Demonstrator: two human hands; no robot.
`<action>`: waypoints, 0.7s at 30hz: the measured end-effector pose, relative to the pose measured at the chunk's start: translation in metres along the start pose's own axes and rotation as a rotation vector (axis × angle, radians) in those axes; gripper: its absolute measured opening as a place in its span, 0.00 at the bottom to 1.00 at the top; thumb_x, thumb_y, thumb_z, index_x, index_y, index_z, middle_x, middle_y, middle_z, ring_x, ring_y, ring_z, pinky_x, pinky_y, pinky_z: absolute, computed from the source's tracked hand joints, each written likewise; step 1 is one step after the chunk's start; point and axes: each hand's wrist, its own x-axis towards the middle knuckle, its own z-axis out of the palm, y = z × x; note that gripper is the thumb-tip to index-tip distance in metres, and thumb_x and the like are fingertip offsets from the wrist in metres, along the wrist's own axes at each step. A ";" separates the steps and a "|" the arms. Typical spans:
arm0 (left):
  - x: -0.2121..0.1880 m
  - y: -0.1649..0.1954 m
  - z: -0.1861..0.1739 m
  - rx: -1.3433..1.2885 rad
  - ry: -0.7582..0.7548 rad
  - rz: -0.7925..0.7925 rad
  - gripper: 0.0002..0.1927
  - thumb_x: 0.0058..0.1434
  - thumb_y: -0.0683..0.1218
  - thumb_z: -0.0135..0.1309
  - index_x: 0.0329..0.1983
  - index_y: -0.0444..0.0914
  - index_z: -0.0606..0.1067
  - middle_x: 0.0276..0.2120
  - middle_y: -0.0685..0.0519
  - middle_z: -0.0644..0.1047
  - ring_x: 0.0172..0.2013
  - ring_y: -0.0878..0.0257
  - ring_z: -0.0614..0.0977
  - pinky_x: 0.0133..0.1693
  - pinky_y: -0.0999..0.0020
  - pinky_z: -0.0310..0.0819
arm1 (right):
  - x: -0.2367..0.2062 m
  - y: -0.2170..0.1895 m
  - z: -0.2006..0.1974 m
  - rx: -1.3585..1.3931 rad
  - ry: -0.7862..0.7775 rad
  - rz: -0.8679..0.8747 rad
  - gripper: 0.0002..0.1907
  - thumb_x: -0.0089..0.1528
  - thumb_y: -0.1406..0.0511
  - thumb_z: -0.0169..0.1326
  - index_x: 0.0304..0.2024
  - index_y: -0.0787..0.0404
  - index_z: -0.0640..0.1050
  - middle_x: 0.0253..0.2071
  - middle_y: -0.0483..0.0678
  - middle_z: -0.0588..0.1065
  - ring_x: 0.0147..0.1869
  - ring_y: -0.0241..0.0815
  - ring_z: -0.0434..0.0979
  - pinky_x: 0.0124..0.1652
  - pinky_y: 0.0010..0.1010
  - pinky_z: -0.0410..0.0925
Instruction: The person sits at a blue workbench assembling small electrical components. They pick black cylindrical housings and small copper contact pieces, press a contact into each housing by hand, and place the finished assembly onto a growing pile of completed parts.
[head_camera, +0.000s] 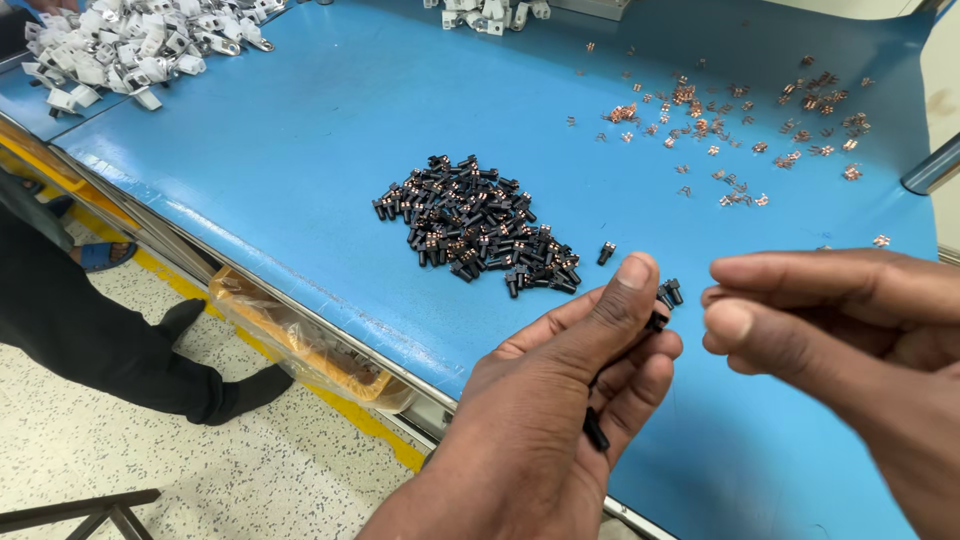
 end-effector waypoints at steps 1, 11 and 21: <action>-0.001 0.000 0.001 0.010 0.019 -0.003 0.15 0.62 0.51 0.65 0.45 0.36 0.80 0.34 0.54 0.78 0.36 0.66 0.81 0.41 0.76 0.82 | -0.002 -0.005 0.001 -0.061 -0.014 -0.048 0.16 0.59 0.69 0.63 0.50 0.66 0.83 0.42 0.56 0.82 0.48 0.47 0.85 0.47 0.38 0.76; -0.004 0.001 0.007 0.074 0.058 0.053 0.17 0.61 0.53 0.65 0.44 0.36 0.79 0.34 0.54 0.81 0.37 0.67 0.83 0.43 0.76 0.84 | -0.010 -0.021 0.016 -0.290 -0.003 -0.243 0.12 0.55 0.65 0.68 0.43 0.57 0.87 0.40 0.49 0.82 0.47 0.43 0.84 0.48 0.36 0.75; 0.006 -0.008 0.010 0.086 0.038 0.056 0.20 0.64 0.53 0.62 0.45 0.31 0.77 0.38 0.46 0.81 0.38 0.62 0.85 0.46 0.69 0.87 | -0.014 -0.019 0.019 -0.230 0.002 -0.311 0.13 0.60 0.64 0.62 0.47 0.57 0.85 0.42 0.47 0.83 0.46 0.38 0.83 0.47 0.30 0.75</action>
